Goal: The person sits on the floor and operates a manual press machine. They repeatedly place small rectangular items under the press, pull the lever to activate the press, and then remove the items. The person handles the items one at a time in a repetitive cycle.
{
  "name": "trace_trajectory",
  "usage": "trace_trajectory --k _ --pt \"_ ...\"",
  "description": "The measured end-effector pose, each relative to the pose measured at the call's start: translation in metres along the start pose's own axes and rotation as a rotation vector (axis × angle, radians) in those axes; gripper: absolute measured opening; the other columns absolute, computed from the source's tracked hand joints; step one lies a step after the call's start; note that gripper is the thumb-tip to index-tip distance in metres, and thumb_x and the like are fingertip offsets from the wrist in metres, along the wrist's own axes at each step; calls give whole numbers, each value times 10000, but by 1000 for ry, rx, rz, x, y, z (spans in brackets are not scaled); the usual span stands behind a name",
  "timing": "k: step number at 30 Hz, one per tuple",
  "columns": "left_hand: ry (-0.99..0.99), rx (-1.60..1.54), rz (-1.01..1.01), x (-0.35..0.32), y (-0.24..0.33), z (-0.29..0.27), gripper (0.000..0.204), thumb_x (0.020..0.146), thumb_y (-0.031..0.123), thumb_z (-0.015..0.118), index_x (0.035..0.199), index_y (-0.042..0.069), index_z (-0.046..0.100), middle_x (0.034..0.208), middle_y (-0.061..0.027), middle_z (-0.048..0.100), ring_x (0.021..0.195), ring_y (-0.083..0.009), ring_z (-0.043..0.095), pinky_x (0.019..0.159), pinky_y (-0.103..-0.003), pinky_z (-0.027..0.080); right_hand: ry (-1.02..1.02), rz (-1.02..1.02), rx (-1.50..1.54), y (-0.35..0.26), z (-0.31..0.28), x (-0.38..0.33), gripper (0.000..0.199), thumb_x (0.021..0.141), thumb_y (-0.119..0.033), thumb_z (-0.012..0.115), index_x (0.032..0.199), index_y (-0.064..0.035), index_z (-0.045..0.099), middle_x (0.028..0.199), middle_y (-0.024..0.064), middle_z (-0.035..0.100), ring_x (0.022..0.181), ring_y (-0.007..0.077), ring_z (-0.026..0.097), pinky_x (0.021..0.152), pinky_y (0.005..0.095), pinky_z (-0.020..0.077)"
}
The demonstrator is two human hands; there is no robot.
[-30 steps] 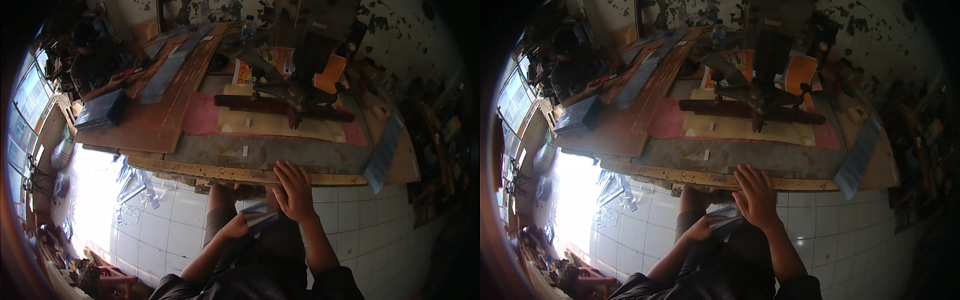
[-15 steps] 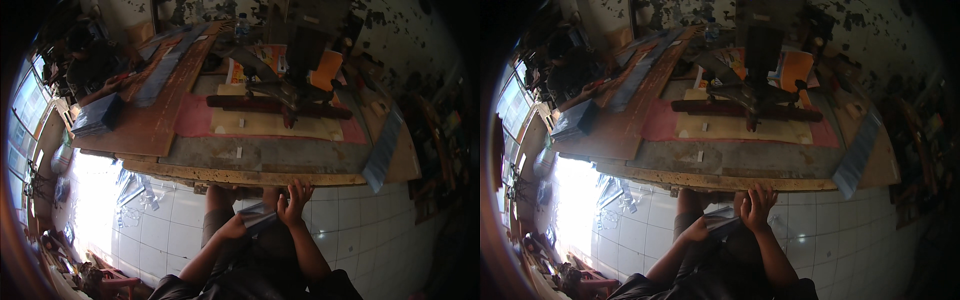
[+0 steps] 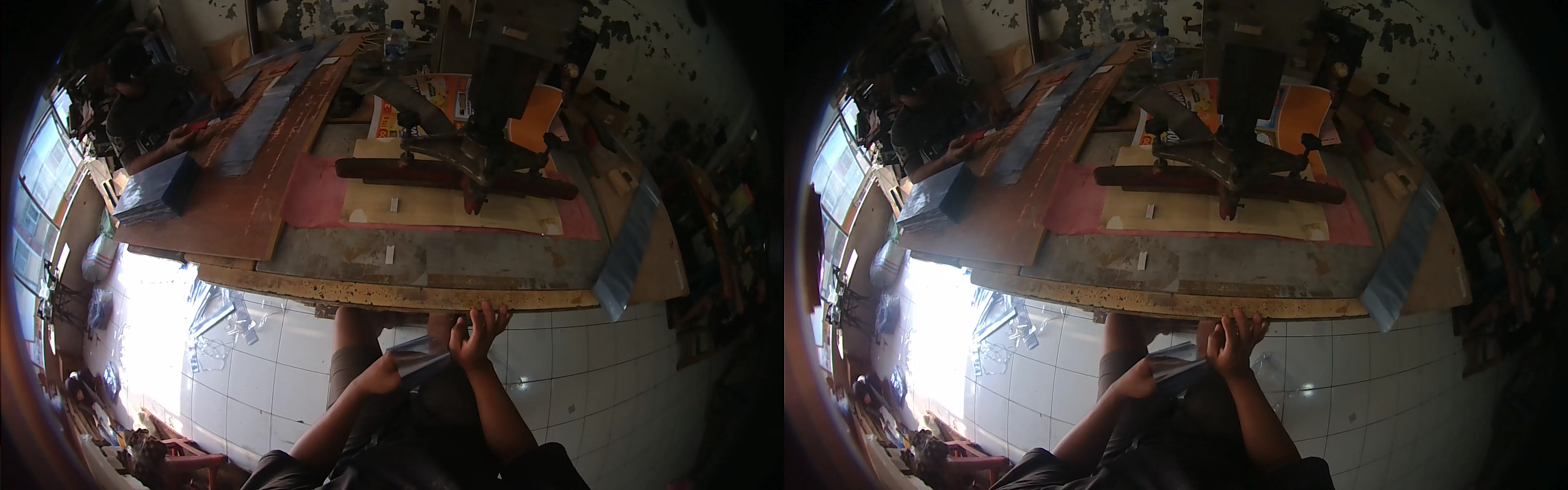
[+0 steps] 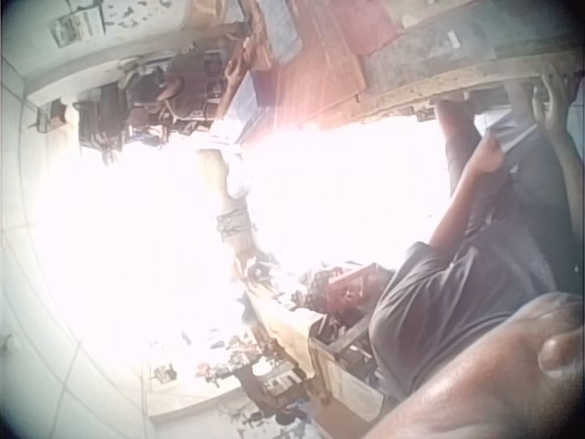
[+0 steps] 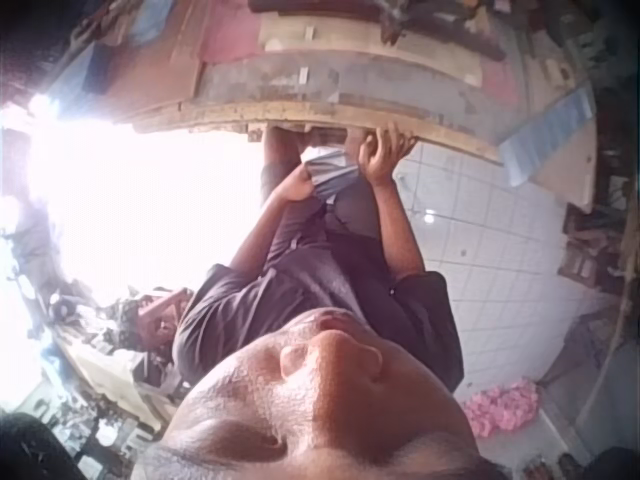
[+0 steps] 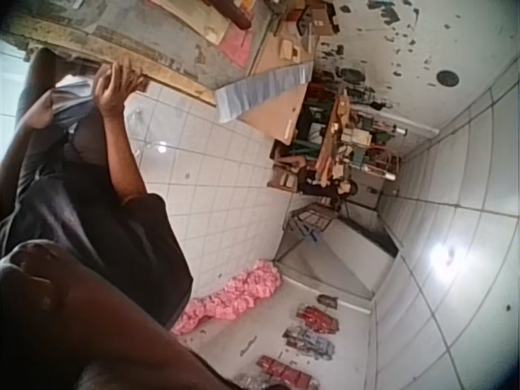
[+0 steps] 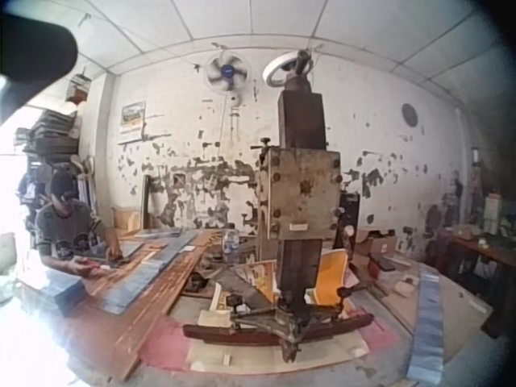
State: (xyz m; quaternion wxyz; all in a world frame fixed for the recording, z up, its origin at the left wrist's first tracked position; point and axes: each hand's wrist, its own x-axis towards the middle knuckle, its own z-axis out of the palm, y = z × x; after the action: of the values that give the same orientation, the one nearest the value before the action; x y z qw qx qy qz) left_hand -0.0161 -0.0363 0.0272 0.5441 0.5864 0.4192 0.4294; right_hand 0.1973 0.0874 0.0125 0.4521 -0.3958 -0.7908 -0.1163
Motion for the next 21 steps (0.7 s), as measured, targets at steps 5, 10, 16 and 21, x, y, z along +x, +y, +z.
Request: trace_trajectory --k 5,10,16,21 --pt "23 -29 5 2 7 0 417 892 -30 594 1308 -13 613 1292 -146 659 1238 -225 588 1073 -347 433 18 -8 -3 1 2 -1 503 902 -120 634 1358 -77 424 1494 194 386 1502 476 143 1181 673 51" --pt "25 -40 -17 1 1 1 421 895 -32 592 1315 -11 611 1298 -147 655 1244 -225 584 1074 -348 430 34 -21 -4 1 3 -1 523 893 -106 640 1363 -78 412 1492 193 386 1506 468 139 1180 680 53" --pt "-16 -19 7 1 -7 -1 451 906 -68 573 1353 -12 582 1331 -121 636 1258 -196 561 1095 -342 408 80 -7 37 2 6 -2 424 865 -121 645 1270 -101 520 1474 147 415 1528 418 101 1215 619 1" --pt "-41 12 43 4 10 -3 469 885 -80 561 1349 -17 585 1321 -127 643 1261 -198 563 1099 -343 409 25 3 14 1 1 -1 476 889 -122 639 1330 -77 465 1485 181 401 1504 454 151 1192 657 45"
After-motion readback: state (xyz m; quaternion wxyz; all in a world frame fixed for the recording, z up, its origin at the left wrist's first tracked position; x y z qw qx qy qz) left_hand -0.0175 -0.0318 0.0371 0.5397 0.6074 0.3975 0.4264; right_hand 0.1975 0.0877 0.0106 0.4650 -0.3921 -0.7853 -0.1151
